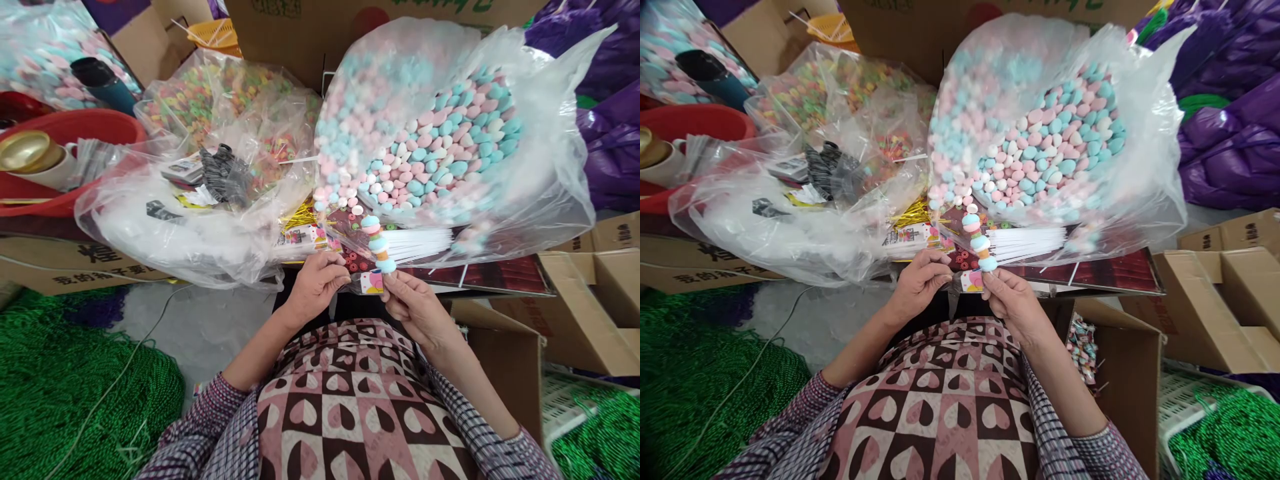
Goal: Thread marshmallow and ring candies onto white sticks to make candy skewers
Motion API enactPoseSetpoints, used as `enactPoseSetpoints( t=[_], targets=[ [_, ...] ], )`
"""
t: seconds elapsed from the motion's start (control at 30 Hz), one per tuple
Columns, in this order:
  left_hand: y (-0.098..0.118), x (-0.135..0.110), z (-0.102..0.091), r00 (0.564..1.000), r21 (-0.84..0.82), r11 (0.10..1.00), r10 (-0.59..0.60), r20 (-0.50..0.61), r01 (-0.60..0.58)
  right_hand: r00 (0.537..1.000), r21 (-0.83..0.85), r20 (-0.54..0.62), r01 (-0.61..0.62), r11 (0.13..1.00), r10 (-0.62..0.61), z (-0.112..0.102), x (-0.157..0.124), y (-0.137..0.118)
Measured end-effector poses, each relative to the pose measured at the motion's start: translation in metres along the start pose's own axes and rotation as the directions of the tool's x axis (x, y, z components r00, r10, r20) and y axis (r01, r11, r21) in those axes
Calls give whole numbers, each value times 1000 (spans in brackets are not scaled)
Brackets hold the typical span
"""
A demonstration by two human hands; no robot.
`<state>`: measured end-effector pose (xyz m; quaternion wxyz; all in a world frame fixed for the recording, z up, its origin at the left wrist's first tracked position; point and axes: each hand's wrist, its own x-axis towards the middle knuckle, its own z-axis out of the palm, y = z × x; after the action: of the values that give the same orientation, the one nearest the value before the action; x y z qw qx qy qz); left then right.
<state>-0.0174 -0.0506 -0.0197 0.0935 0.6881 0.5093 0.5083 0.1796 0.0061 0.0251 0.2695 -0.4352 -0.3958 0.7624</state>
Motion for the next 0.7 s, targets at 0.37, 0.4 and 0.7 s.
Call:
enactPoseSetpoints(
  t=[0.37, 0.4, 0.7],
  targets=[
    [0, -3, 0, 999, 19, 999, 25, 22, -26, 999, -42, -46, -17, 999, 15, 1, -1, 3],
    [1, -3, -1, 999, 43, 998, 34, 36, -35, 999, -61, -47, -20, 998, 17, 3, -2, 2],
    [11, -2, 0, 995, 115, 991, 56, 80, -65, 995, -16, -66, -70, 997, 69, 16, 1, 13]
  ],
)
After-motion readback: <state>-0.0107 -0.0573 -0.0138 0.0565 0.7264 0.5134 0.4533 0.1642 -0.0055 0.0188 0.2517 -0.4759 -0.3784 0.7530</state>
